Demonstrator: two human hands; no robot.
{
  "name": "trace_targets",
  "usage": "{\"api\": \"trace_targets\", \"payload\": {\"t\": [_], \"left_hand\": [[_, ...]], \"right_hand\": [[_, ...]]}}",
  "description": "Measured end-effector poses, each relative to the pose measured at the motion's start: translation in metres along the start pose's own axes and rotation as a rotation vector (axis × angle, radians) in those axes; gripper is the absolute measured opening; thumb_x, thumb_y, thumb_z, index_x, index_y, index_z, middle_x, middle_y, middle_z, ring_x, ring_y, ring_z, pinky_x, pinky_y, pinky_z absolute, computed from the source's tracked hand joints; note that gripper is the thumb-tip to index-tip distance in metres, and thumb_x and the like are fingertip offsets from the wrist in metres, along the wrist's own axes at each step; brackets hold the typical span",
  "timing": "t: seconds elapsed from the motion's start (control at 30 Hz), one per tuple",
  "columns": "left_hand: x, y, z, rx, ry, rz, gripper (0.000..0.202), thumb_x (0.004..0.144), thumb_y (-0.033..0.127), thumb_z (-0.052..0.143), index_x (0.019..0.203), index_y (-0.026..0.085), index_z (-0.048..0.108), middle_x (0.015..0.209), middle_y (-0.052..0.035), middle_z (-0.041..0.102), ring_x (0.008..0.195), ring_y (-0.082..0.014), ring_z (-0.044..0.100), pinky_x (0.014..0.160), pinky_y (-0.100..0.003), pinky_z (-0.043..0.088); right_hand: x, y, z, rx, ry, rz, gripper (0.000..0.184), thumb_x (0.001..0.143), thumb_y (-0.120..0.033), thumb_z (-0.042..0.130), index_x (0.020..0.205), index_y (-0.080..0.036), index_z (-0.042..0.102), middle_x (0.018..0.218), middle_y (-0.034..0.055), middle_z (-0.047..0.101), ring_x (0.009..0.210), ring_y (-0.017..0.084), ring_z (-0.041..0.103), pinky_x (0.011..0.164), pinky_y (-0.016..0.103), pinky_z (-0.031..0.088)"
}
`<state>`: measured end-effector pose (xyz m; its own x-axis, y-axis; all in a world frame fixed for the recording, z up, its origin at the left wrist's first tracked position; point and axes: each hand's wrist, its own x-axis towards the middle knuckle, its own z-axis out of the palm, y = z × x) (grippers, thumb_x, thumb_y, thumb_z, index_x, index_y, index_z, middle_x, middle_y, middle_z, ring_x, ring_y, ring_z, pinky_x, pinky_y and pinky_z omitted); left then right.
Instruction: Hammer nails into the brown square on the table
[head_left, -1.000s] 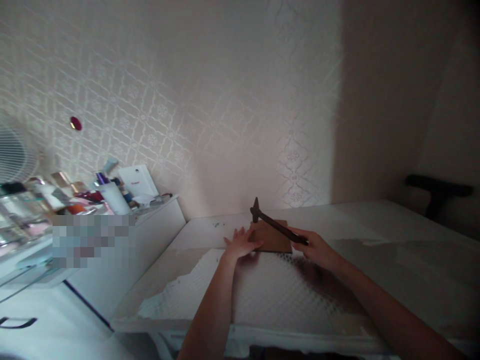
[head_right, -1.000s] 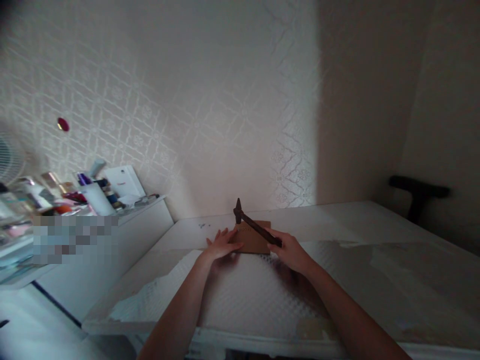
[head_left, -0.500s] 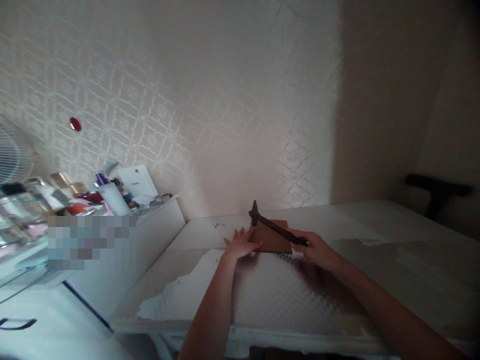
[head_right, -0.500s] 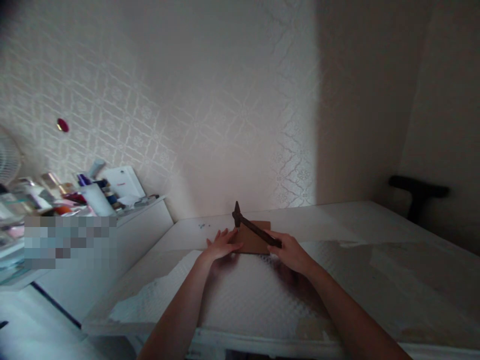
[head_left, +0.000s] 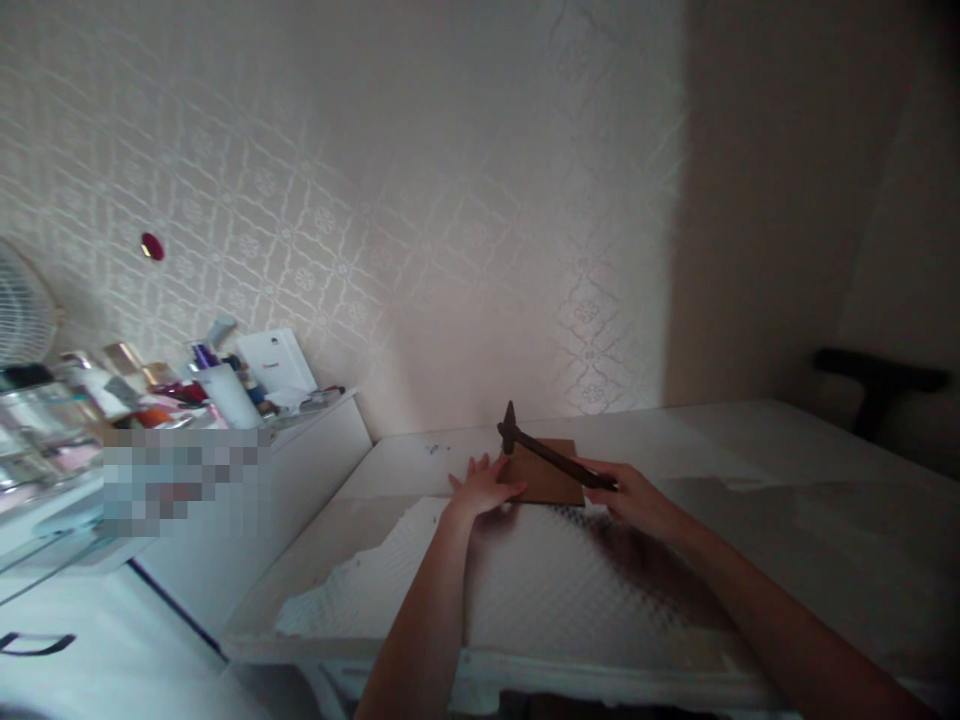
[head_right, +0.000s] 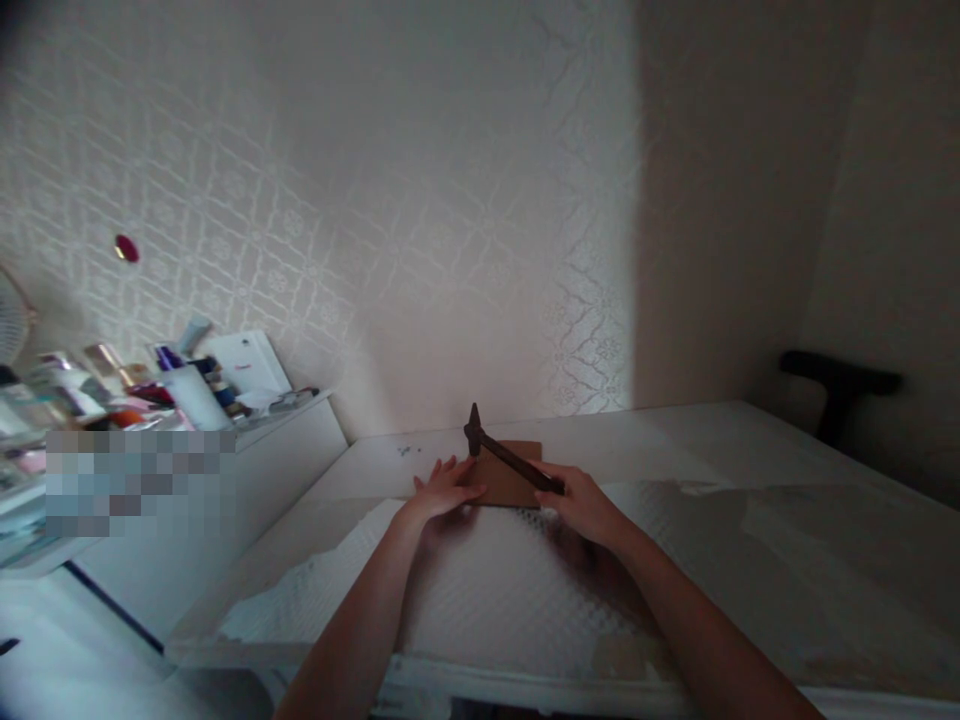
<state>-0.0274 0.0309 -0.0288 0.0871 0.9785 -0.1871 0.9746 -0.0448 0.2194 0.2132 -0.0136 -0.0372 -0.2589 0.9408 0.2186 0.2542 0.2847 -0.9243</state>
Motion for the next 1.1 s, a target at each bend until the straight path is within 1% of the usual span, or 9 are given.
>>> {"api": "trace_targets", "payload": {"t": [0.07, 0.13, 0.33, 0.47, 0.57, 0.7, 0.83, 0.97, 1.1], "left_hand": [[0.000, 0.000, 0.000, -0.008, -0.002, 0.003, 0.084, 0.074, 0.077, 0.035, 0.145, 0.037, 0.019, 0.156, -0.0053, 0.006, 0.141, -0.0347, -0.003, 0.103, -0.069, 0.000], [-0.001, 0.001, -0.001, -0.012, 0.001, 0.005, 0.084, 0.073, 0.077, 0.036, 0.145, 0.038, 0.020, 0.156, -0.0057, 0.006, 0.141, -0.0347, -0.002, 0.103, -0.069, 0.000], [-0.001, 0.000, -0.001, -0.001, 0.006, -0.001, 0.083, 0.074, 0.077, 0.034, 0.145, 0.037, 0.019, 0.156, -0.0044, 0.006, 0.141, -0.0344, -0.002, 0.104, -0.068, 0.001], [0.000, -0.001, 0.000, -0.017, 0.009, 0.006, 0.083, 0.073, 0.077, 0.035, 0.145, 0.038, 0.020, 0.156, -0.0044, 0.007, 0.141, -0.0352, -0.001, 0.103, -0.069, 0.000], [0.001, -0.002, 0.002, -0.025, 0.021, 0.003, 0.084, 0.072, 0.078, 0.036, 0.145, 0.039, 0.020, 0.156, -0.0040, 0.007, 0.141, -0.0347, -0.001, 0.103, -0.068, 0.000], [0.001, -0.001, 0.001, -0.023, 0.014, 0.004, 0.083, 0.073, 0.077, 0.036, 0.145, 0.038, 0.021, 0.156, -0.0045, 0.007, 0.141, -0.0336, -0.002, 0.104, -0.068, 0.000], [-0.001, -0.001, 0.000, -0.026, 0.003, 0.006, 0.083, 0.073, 0.078, 0.035, 0.145, 0.038, 0.020, 0.156, -0.0049, 0.007, 0.141, -0.0342, -0.001, 0.104, -0.068, -0.001], [-0.001, -0.001, 0.000, -0.025, 0.009, 0.006, 0.083, 0.073, 0.078, 0.035, 0.145, 0.038, 0.020, 0.156, -0.0053, 0.007, 0.141, -0.0343, -0.002, 0.103, -0.068, -0.001], [0.000, -0.001, 0.000, -0.030, 0.008, 0.009, 0.084, 0.072, 0.078, 0.035, 0.145, 0.038, 0.020, 0.156, -0.0052, 0.007, 0.141, -0.0349, -0.003, 0.103, -0.069, -0.001]], "right_hand": [[0.000, -0.001, 0.000, 0.006, -0.014, 0.005, 0.058, 0.068, -0.025, 0.058, 0.125, -0.013, 0.059, 0.083, 0.0060, 0.070, 0.063, 0.015, 0.057, 0.056, 0.025, 0.045], [0.000, -0.001, -0.001, 0.003, -0.022, 0.006, 0.059, 0.069, -0.025, 0.057, 0.126, -0.014, 0.058, 0.081, 0.0051, 0.070, 0.064, 0.016, 0.058, 0.057, 0.025, 0.046], [0.001, 0.003, 0.000, -0.009, 0.013, -0.037, 0.055, 0.068, -0.025, 0.056, 0.122, -0.014, 0.061, 0.100, 0.0067, 0.069, 0.079, 0.018, 0.061, 0.067, 0.029, 0.049], [0.000, 0.000, 0.000, -0.016, -0.017, -0.018, 0.057, 0.069, -0.026, 0.055, 0.125, -0.015, 0.059, 0.090, 0.0060, 0.070, 0.071, 0.018, 0.061, 0.065, 0.030, 0.050], [-0.001, -0.005, 0.000, -0.035, -0.002, 0.005, 0.059, 0.068, -0.026, 0.054, 0.125, -0.014, 0.058, 0.085, 0.0058, 0.070, 0.068, 0.017, 0.060, 0.063, 0.029, 0.050], [-0.002, -0.007, 0.001, -0.041, -0.007, 0.027, 0.059, 0.067, -0.024, 0.054, 0.125, -0.014, 0.059, 0.082, 0.0049, 0.070, 0.066, 0.016, 0.060, 0.063, 0.028, 0.049], [-0.002, -0.005, 0.001, -0.051, 0.009, 0.034, 0.060, 0.068, -0.026, 0.054, 0.127, -0.014, 0.057, 0.080, 0.0048, 0.069, 0.065, 0.016, 0.059, 0.062, 0.029, 0.049], [-0.002, -0.004, 0.001, -0.032, -0.001, 0.040, 0.059, 0.068, -0.025, 0.053, 0.126, -0.014, 0.058, 0.076, 0.0028, 0.068, 0.063, 0.015, 0.058, 0.061, 0.028, 0.048], [-0.002, -0.008, 0.001, -0.001, 0.006, 0.048, 0.060, 0.066, -0.026, 0.056, 0.125, -0.014, 0.059, 0.075, 0.0037, 0.068, 0.059, 0.015, 0.055, 0.056, 0.027, 0.046]]}}
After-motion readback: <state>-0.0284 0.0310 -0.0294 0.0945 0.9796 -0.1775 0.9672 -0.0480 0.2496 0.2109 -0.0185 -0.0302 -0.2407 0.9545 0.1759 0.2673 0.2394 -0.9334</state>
